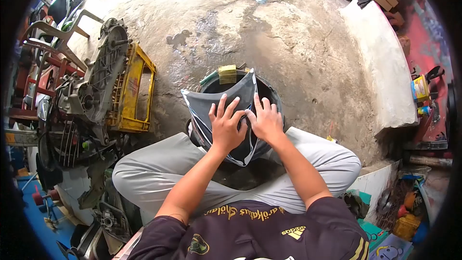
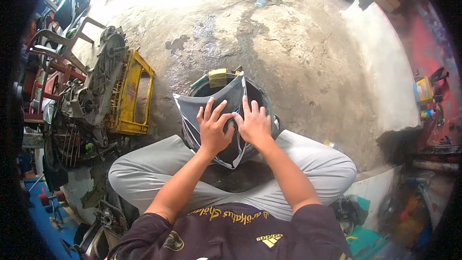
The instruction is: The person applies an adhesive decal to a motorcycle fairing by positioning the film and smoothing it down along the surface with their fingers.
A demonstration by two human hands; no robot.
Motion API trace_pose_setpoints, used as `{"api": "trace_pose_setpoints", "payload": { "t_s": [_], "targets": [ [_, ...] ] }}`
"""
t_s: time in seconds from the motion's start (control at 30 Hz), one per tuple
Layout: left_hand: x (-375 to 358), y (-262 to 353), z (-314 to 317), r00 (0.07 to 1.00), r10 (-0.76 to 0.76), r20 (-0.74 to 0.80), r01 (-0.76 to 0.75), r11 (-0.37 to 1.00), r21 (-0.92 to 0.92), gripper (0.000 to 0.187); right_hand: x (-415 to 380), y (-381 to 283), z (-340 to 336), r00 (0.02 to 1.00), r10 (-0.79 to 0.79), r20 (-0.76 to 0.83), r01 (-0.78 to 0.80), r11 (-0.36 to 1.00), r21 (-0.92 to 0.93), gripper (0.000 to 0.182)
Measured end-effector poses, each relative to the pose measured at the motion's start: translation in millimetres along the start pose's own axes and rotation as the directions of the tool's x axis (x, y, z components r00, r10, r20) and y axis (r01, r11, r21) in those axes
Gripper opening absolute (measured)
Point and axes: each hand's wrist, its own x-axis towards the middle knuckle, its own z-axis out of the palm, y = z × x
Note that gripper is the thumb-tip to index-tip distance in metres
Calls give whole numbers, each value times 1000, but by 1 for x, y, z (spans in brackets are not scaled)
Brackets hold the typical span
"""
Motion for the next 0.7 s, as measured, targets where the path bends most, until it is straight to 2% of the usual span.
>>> {"api": "trace_pose_setpoints", "payload": {
  "t_s": [0.07, 0.13, 0.2, 0.23, 0.37, 0.43, 0.47, 0.57, 0.7],
  "targets": [
    [0, 2, 0, 1000, -18, 1, 18, 1000, -1, 29, -5, -1, 8, 995, -12, -97, 12, 1000, 2, 76],
    [0, 0, 2, 1000, -6, -3, 6, 1000, 2, 29, -5, 6, 13, 999, 35, -40, -32, 997, 69, 77],
    [0, 1, 1, 1000, 1, 7, -1, 1000, -2, 29, 3, 17, 23, 998, -20, -65, 37, 959, 280, 75],
    [0, 1, 1, 1000, 0, 5, 0, 1000, -5, 29, 2, 21, 25, 997, -40, -71, 59, 952, 299, 73],
    [0, 0, 1, 1000, 4, 1, -4, 1000, -2, 30, -4, 29, 34, 981, -80, -180, 132, 944, 301, 69],
    [-1, 0, 1, 1000, 3, -1, -3, 1000, -15, 30, -10, 26, 33, 951, -121, -285, 208, 931, 299, 63],
    [-1, -1, 1, 1000, 4, -4, -4, 1000, -26, 30, -13, 23, 31, 952, -120, -281, 206, 932, 300, 63],
    [-1, 0, 1, 1000, -4, -3, 4, 1000, -31, 29, -25, 14, 23, 944, -101, -315, 154, 976, 151, 56],
    [-2, -2, 2, 1000, -13, -5, 13, 999, -38, 29, -31, 11, 25, 937, -114, -331, 183, 966, 185, 58]
  ]
}}
